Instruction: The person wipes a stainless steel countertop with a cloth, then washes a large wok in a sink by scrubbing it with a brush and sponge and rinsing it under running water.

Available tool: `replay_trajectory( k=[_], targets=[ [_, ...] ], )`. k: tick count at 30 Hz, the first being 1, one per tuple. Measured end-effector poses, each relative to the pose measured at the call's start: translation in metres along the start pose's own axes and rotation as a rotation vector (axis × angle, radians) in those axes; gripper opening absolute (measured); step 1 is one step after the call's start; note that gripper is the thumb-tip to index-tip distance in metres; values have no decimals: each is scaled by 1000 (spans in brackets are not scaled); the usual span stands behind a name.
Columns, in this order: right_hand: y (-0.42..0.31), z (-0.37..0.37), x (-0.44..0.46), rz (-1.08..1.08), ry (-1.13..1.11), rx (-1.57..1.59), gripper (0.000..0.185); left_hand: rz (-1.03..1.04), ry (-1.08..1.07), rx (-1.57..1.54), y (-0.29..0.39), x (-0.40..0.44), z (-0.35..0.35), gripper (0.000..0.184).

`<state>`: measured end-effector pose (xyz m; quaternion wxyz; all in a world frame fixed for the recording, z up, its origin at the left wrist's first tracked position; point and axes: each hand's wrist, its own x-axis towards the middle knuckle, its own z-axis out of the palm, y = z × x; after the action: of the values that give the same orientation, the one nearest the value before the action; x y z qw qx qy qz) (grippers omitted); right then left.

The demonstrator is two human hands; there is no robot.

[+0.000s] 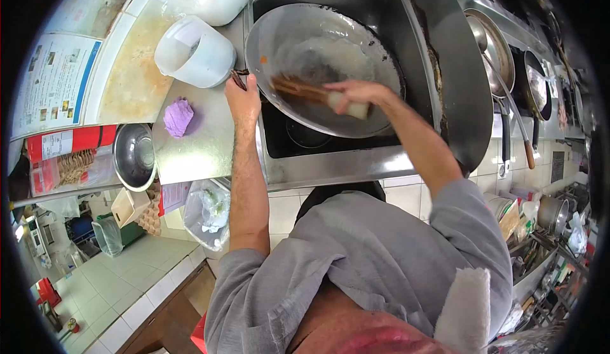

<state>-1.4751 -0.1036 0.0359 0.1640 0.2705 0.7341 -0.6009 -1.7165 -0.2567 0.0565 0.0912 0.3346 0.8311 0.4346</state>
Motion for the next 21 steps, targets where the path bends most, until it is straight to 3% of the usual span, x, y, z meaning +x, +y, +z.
replay_trajectory(
  k=[2,3,5,6,9,10,12,14,15,16,18,19,21],
  targets=[
    [7,-14,-52,119,-157,-183,88,45,59,-45,1,2,4,30],
    [23,-19,-66,191,-168,-265,87,-124,-67,-250,0,7,2,27],
    [37,-27,-91,383,-64,-370,82,-370,-286,-697,-1,13,-2,22],
    [39,-32,-95,484,-12,-444,80,-440,-261,-804,4,14,-4,22],
    [29,-37,-97,419,167,-351,76,-535,-270,-1025,1,21,0,24],
    [26,-31,-96,423,168,-350,76,-463,-179,-854,-1,20,4,25],
    [-12,-9,-99,126,455,-64,74,-396,-92,-682,5,6,6,27],
    [-42,5,-93,88,430,18,74,367,580,506,29,-14,-2,26],
    [-52,11,-89,45,407,102,74,489,379,437,41,-23,-12,35],
    [-57,17,-83,43,410,98,74,491,383,434,42,-29,-16,35],
    [-60,30,-71,14,378,119,77,686,-306,747,45,-36,-22,27],
    [-60,38,-71,8,361,143,77,764,-298,788,31,-43,-21,16],
    [-65,47,-84,95,225,121,78,796,-366,671,33,-46,-31,13]
  ],
)
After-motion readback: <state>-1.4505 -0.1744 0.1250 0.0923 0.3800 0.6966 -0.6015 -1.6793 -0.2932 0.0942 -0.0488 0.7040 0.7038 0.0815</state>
